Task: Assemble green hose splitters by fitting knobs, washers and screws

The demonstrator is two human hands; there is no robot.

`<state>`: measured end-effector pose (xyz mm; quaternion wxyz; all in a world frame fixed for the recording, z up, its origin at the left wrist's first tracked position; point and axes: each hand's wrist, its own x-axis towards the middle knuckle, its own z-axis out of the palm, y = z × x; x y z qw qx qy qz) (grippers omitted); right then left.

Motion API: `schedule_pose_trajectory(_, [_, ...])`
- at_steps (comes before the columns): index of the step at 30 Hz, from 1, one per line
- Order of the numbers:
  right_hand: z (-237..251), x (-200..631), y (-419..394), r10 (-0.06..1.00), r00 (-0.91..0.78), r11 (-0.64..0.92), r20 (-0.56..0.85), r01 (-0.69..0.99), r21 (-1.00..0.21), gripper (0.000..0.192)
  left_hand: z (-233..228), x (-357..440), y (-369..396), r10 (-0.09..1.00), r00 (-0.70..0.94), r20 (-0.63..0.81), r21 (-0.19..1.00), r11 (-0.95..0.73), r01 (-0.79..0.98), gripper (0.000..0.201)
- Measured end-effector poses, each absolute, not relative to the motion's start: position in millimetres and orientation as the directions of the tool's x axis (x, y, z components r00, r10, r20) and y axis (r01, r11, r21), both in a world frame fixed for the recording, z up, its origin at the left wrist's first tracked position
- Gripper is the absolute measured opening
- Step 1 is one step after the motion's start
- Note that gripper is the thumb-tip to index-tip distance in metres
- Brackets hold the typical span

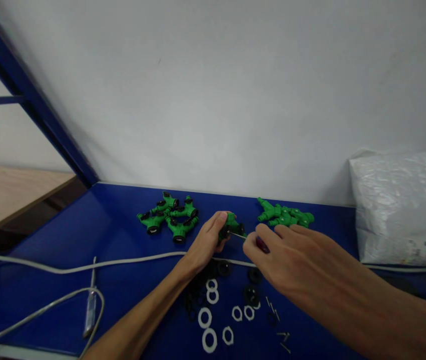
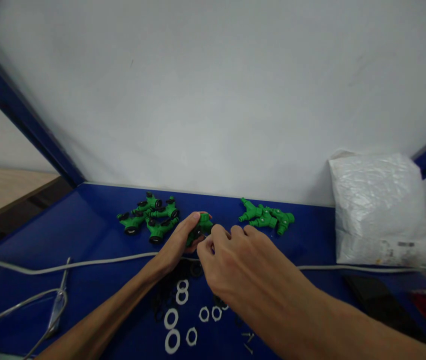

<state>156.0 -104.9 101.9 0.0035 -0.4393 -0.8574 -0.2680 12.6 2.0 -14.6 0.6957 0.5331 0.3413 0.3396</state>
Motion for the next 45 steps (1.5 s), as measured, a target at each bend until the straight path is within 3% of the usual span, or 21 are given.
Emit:
schedule_pose_trajectory(7, [101,165,-111,0.657,-0.737,0.544,0.156,0.607,0.579,0.031,-12,9,6,0.753,0.656,-0.062,0.973,0.192,-0.129,0.046])
schedule_pose_trajectory(14, [101,169,-106,0.642,-0.747,0.552,0.174,0.608,0.571,0.035,-15,11,4,0.760,0.649,-0.042,0.955,0.222,-0.198,0.041])
schedule_pose_trajectory(16, [98,168,-106,0.681,-0.711,0.541,0.175,0.649,0.534,0.038,-15,11,4,0.763,0.645,-0.040,0.961,0.206,-0.184,0.041])
schedule_pose_trajectory(18, [97,167,-106,0.769,-0.621,0.526,0.153,0.750,0.402,0.039,-16,10,4,0.772,0.635,-0.034,0.973,0.170,-0.155,0.043])
schedule_pose_trajectory(20, [100,165,-102,0.880,-0.461,0.446,0.110,0.884,0.138,0.029,-16,10,3,0.787,0.616,-0.019,0.986,0.117,-0.118,0.045])
schedule_pose_trajectory(22, [107,163,-96,0.968,-0.252,0.248,-0.002,0.954,-0.171,0.016,-15,10,2,0.810,0.586,-0.013,0.994,0.074,-0.081,0.047])
schedule_pose_trajectory(23, [111,163,-93,0.984,-0.157,0.125,-0.087,0.948,-0.291,0.019,-15,11,1,0.818,0.574,-0.018,0.996,0.065,-0.061,0.047])
schedule_pose_trajectory(25, [117,163,-88,0.973,-0.032,-0.067,-0.228,0.907,-0.415,0.024,-13,13,0,0.828,0.560,-0.040,0.997,0.067,-0.028,0.047])
schedule_pose_trajectory(27, [117,165,-87,0.971,0.022,-0.127,-0.238,0.890,-0.437,0.014,-11,14,-1,0.836,0.546,-0.061,0.997,0.078,-0.009,0.045])
schedule_pose_trajectory(29, [111,168,-90,0.991,-0.005,-0.049,-0.133,0.915,-0.399,0.006,-9,15,-1,0.842,0.534,-0.076,0.996,0.092,-0.003,0.044])
schedule_pose_trajectory(31, [103,172,-94,0.990,-0.141,0.134,-0.002,0.950,-0.283,0.013,-7,15,-2,0.842,0.533,-0.081,0.995,0.102,-0.010,0.044])
schedule_pose_trajectory(34, [96,175,-104,0.881,-0.457,0.445,0.124,0.888,0.116,0.022,-7,15,-1,0.846,0.529,-0.068,0.994,0.103,-0.037,0.046])
schedule_pose_trajectory(36, [95,176,-109,0.767,-0.627,0.526,0.135,0.735,0.427,0.024,-8,15,-1,0.852,0.521,-0.058,0.994,0.097,-0.048,0.046])
schedule_pose_trajectory(38, [94,177,-111,0.681,-0.725,0.541,0.108,0.596,0.594,0.024,-10,15,0,0.855,0.515,-0.054,0.995,0.089,-0.045,0.047])
schedule_pose_trajectory(39, [94,177,-111,0.669,-0.737,0.551,0.095,0.578,0.603,0.025,-11,15,1,0.857,0.513,-0.051,0.996,0.082,-0.038,0.047])
schedule_pose_trajectory(41, [94,178,-106,0.740,-0.667,0.561,0.091,0.686,0.464,0.028,-12,15,1,0.864,0.503,-0.040,0.998,0.061,-0.024,0.048])
schedule_pose_trajectory(42, [95,178,-102,0.813,-0.575,0.526,0.093,0.792,0.310,0.024,-13,15,2,0.866,0.499,-0.032,0.999,0.048,-0.019,0.048])
schedule_pose_trajectory(44, [97,177,-94,0.957,-0.291,0.288,-0.013,0.949,-0.126,0.017,-13,15,2,0.870,0.494,-0.018,1.000,0.025,-0.009,0.048])
schedule_pose_trajectory(45, [99,177,-91,0.981,-0.150,0.101,-0.126,0.938,-0.332,0.022,-13,15,2,0.870,0.493,-0.015,1.000,0.018,-0.002,0.047])
